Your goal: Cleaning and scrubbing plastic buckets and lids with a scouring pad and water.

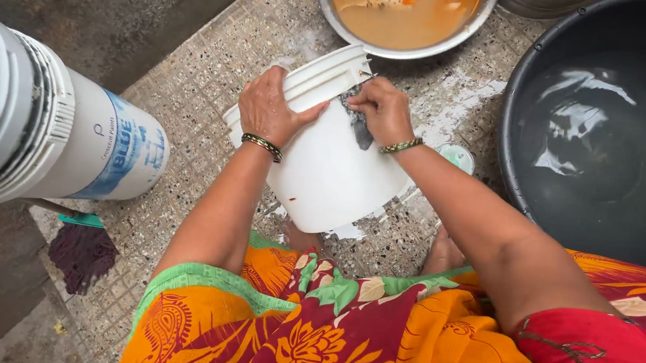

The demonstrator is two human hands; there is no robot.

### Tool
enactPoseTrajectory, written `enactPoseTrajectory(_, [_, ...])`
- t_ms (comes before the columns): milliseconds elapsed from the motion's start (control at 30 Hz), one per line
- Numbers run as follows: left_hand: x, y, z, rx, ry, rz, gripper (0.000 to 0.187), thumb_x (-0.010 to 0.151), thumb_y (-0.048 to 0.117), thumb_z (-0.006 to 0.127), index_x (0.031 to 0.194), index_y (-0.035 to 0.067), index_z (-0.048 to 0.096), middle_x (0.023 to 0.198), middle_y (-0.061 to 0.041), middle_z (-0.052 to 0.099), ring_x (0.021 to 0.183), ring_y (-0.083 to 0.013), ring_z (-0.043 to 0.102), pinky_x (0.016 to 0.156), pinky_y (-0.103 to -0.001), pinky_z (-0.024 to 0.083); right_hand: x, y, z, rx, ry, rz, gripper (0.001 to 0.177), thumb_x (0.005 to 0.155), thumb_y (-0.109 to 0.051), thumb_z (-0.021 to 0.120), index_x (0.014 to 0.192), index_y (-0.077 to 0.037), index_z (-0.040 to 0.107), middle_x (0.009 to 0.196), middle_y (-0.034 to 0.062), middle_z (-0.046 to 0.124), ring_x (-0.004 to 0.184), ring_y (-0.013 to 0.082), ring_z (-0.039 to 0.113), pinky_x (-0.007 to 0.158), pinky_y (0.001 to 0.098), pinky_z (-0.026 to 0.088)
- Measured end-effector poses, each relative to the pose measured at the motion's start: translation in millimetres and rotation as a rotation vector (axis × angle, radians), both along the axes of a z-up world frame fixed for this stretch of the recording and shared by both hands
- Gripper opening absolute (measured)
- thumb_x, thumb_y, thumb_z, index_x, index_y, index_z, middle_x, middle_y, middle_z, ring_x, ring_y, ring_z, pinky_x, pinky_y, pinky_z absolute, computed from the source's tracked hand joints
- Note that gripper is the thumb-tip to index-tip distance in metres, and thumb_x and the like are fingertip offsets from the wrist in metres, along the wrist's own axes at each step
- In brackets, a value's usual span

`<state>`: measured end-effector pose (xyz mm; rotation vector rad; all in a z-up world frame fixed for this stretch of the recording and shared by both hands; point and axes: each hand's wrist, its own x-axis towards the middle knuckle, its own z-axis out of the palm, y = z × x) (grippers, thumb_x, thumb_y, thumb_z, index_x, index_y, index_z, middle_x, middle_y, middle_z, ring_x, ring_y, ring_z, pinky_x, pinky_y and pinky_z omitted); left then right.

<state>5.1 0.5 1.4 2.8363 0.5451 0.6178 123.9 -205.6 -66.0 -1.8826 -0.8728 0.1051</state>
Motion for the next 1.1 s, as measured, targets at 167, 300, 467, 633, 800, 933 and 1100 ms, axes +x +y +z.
enactPoseTrajectory(167, [-0.2,16.3,-4.3,0.057,-0.063,-0.072,0.082,0.063,0.074,0.087,0.1,0.005,0.061,0.09,-0.013,0.068,0.086,-0.0311,0.066,0.083,-0.044,0.049,-0.3,-63.1,-50.1,-0.017,-0.289,0.242,0.012,0.078,0.0,0.077,0.085,-0.01,0.079,0.099,0.0087,0.072,0.094,0.0247,0.069,0.084,0.0364,0.058])
enactPoseTrajectory(300, [-3.4,26.4,-8.1,-0.021,-0.008,0.125,0.081,0.062,0.073,0.087,0.104,0.008,0.063,0.089,-0.012,0.068,0.085,-0.0302,0.066,0.083,-0.045,0.05,43.9,-125.2,-97.9,-0.415,0.039,-0.019,0.005,0.093,-0.013,0.075,0.091,-0.011,0.079,0.099,0.007,0.073,0.087,0.0199,0.071,0.085,0.0347,0.061])
enactPoseTrajectory(467, [4.1,14.6,-4.3,-0.066,0.063,0.189,0.083,0.064,0.072,0.087,0.107,0.007,0.06,0.092,-0.012,0.067,0.087,-0.0298,0.065,0.083,-0.045,0.051,97.4,-142.2,-81.5,-0.323,0.015,-0.041,0.018,0.092,-0.022,0.077,0.099,-0.006,0.079,0.092,0.0106,0.073,0.081,0.0198,0.067,0.076,0.039,0.055])
enactPoseTrajectory(633, [14.0,-2.3,2.4,0.064,-0.009,0.041,0.08,0.065,0.072,0.089,0.101,0.007,0.06,0.09,-0.012,0.066,0.084,-0.0286,0.064,0.083,-0.045,0.048,236.9,-268.2,-164.4,0.156,-0.178,-0.727,0.017,0.101,-0.008,0.073,0.113,-0.002,0.083,0.104,0.009,0.077,0.087,0.0141,0.071,0.076,0.0286,0.057])
enactPoseTrajectory(800, [16.1,-11.6,5.5,0.114,-0.011,-0.034,0.078,0.069,0.072,0.088,0.102,0.007,0.059,0.093,-0.011,0.065,0.088,-0.0284,0.062,0.086,-0.044,0.046,177.7,-356.5,-189.9,0.087,0.768,-1.205,0.037,0.091,-0.033,0.065,0.109,-0.002,0.073,0.102,0.0122,0.077,0.089,0.0228,0.077,0.078,0.0321,0.061])
enactPoseTrajectory(933, [24.1,-14.8,6.4,0.166,-0.08,-0.115,0.08,0.071,0.073,0.087,0.106,0.006,0.059,0.096,-0.011,0.064,0.091,-0.0289,0.061,0.085,-0.044,0.045,171.1,-286.9,-147.3,1.104,1.344,-0.452,0.05,0.109,-0.036,0.047,0.122,0.007,0.07,0.125,0.0251,0.073,0.124,0.0368,0.069,0.107,0.0427,0.057])
enactPoseTrajectory(1100, [30.0,-19.2,10.9,0.191,-0.056,-0.153,0.081,0.07,0.073,0.087,0.104,0.006,0.059,0.094,-0.012,0.063,0.089,-0.0301,0.06,0.084,-0.043,0.045,111.8,-130.7,34.6,0.542,1.135,0.442,0.044,0.109,-0.034,0.05,0.113,0.004,0.073,0.116,0.0239,0.071,0.111,0.0323,0.07,0.101,0.0423,0.057])
